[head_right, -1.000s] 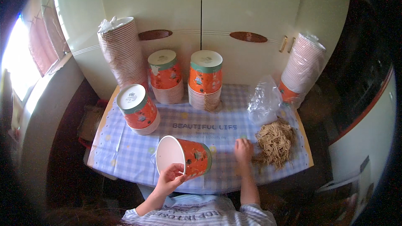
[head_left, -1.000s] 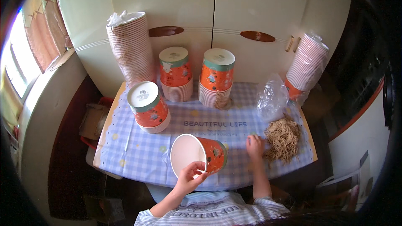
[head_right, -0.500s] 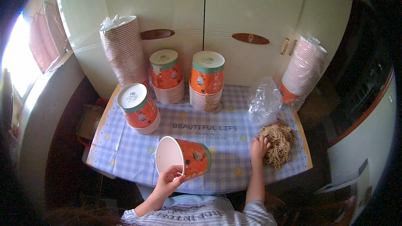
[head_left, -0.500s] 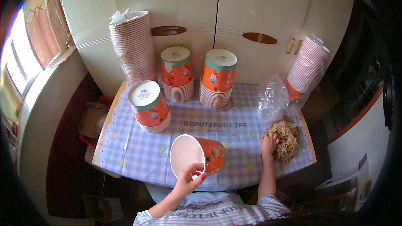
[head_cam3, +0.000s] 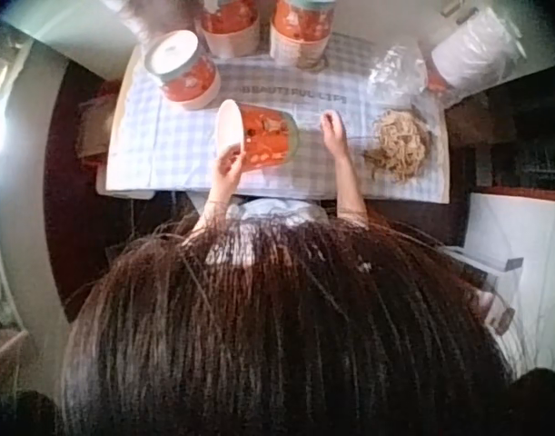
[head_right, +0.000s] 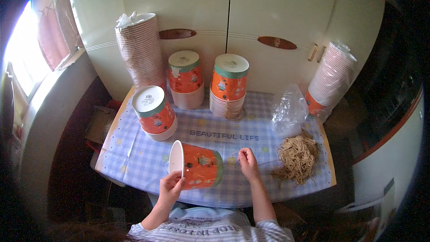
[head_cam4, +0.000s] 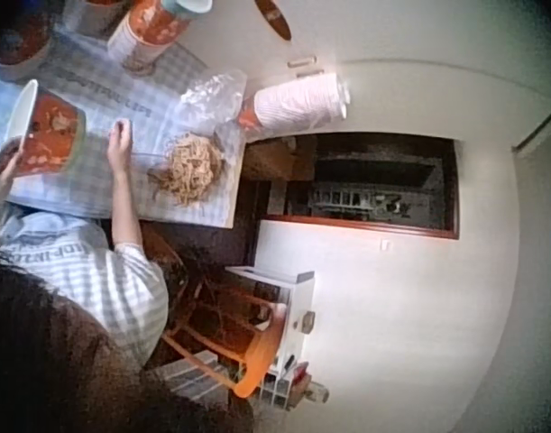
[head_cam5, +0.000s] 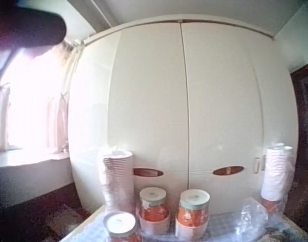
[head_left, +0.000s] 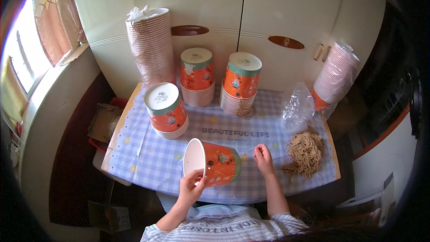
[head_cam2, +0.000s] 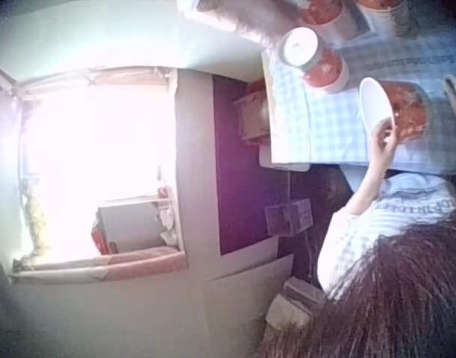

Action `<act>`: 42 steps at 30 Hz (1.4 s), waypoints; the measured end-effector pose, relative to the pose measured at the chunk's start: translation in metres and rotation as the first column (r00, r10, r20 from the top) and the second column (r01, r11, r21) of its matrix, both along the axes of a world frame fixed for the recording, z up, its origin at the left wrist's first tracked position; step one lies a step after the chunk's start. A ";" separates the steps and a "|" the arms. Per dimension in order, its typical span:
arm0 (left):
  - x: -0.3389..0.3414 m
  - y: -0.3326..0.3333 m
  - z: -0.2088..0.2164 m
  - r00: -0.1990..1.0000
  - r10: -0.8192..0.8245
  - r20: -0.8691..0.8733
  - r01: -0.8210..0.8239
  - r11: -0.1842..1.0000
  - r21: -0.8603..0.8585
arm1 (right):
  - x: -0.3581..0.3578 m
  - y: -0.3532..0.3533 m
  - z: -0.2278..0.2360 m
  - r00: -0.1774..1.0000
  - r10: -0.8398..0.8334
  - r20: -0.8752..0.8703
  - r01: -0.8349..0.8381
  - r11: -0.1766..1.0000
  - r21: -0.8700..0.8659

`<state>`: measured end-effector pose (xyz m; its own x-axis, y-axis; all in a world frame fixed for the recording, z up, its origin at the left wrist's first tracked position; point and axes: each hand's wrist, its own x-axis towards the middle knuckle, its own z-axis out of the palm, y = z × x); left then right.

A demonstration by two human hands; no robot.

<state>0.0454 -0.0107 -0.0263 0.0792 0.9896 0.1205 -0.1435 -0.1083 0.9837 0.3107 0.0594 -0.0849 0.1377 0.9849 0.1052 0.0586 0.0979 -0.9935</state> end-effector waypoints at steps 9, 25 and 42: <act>-0.022 -0.001 -0.008 0.980 0.136 0.149 -0.124 0.989 -0.087 | 0.030 0.004 -0.004 0.732 -0.300 0.612 0.161 0.948 0.273; -0.030 -0.001 -0.016 0.968 0.147 0.203 -0.135 0.988 -0.074 | 0.006 0.006 -0.011 0.450 0.061 0.891 -0.273 0.959 0.072; -0.006 -0.006 -0.006 0.974 -0.039 0.222 0.052 0.997 -0.053 | -0.080 -0.031 0.106 0.815 0.259 0.518 -0.460 0.833 0.307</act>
